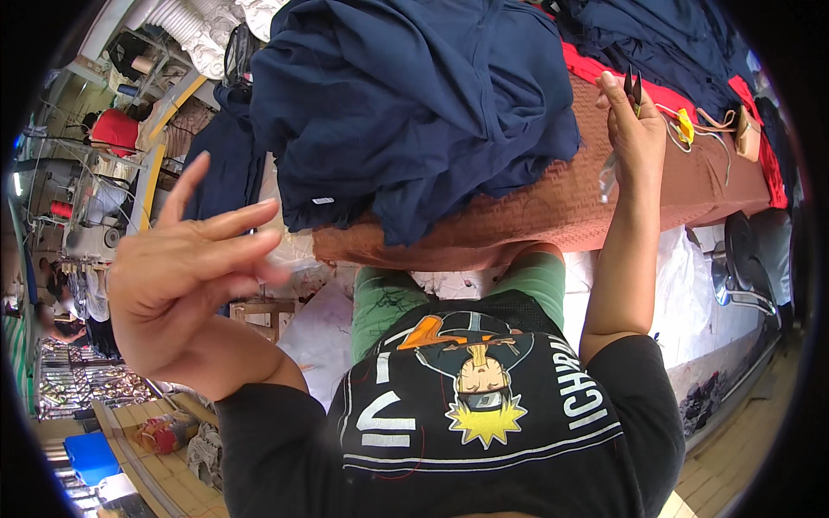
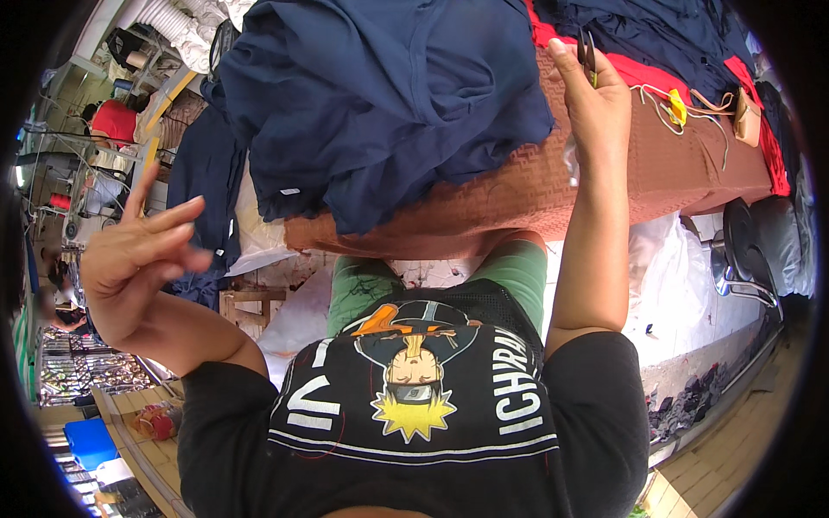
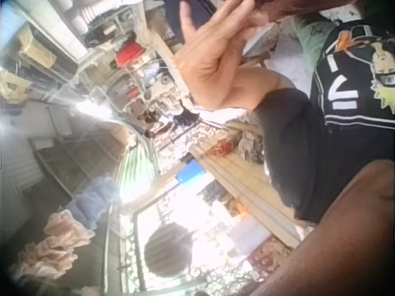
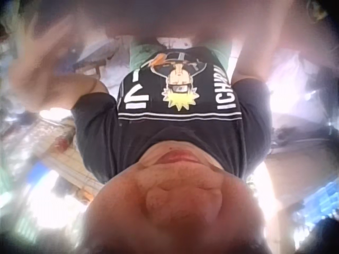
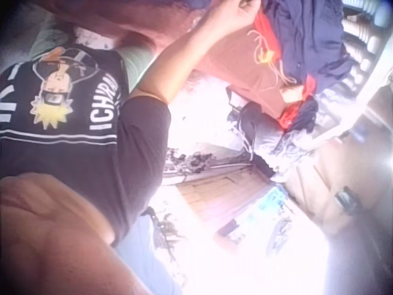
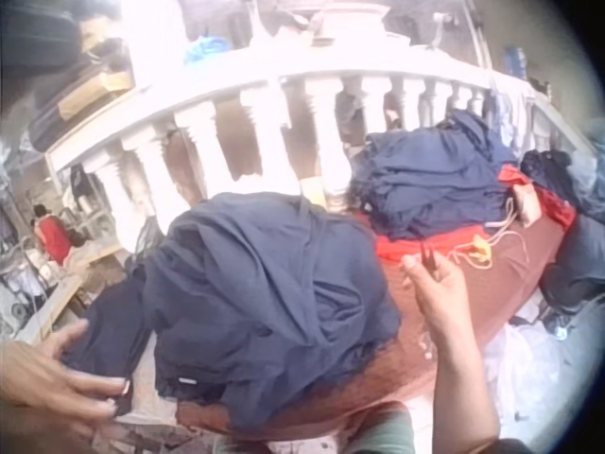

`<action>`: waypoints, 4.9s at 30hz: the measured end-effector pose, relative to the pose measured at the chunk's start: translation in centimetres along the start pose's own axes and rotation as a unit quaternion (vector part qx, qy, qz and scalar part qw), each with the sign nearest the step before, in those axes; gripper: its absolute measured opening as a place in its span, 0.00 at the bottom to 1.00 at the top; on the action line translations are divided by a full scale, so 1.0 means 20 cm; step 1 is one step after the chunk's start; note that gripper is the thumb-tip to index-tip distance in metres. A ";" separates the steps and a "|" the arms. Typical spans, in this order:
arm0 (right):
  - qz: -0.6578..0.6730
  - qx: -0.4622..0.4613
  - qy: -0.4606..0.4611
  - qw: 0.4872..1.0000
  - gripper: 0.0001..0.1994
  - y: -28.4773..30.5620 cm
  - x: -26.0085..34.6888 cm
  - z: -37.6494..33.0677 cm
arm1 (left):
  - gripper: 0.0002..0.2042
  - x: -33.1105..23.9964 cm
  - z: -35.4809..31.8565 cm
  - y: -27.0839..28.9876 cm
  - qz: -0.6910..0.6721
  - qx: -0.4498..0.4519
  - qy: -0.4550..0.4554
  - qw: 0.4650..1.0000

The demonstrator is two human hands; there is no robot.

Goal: The person uses snips to cut excess threads from the seams and labels of navy blue shirts on a work table. They pick up individual shirts from a pile, inspect the edges, trim the threads, and set the shirts back down.

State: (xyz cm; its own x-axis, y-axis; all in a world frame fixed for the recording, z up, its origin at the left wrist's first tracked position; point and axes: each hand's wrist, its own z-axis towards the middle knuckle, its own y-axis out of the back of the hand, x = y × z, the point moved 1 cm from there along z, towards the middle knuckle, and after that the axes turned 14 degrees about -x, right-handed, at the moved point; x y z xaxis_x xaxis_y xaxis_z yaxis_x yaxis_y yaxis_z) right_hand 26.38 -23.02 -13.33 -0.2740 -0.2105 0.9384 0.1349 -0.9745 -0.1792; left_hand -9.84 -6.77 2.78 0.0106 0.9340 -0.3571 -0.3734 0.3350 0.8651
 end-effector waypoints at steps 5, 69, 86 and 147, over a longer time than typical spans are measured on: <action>0.013 0.035 0.017 0.999 0.08 -0.01 0.02 -0.02 | 0.15 -0.02 0.02 -0.05 -0.021 -0.145 0.000 0.989; -0.096 0.205 0.037 0.973 0.12 0.28 0.12 0.01 | 0.17 0.16 0.91 -0.39 -0.461 -0.151 0.162 0.859; 0.158 0.204 -0.001 0.966 0.15 -0.60 0.66 -0.04 | 0.19 0.29 0.65 -0.23 -0.045 -0.258 -0.025 0.965; 0.032 0.279 0.040 0.959 0.10 -0.51 0.01 0.00 | 0.08 0.41 0.72 -0.75 -0.167 -0.295 0.187 0.922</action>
State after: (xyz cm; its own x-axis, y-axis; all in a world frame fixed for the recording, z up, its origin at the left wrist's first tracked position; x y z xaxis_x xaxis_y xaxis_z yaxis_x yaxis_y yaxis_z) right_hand 24.90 -13.16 -11.24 -0.3184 -0.2953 0.9008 0.6362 -0.7711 -0.0279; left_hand 9.20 -2.31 -8.15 -0.0625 0.6463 -0.7606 -0.8474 0.3682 0.3825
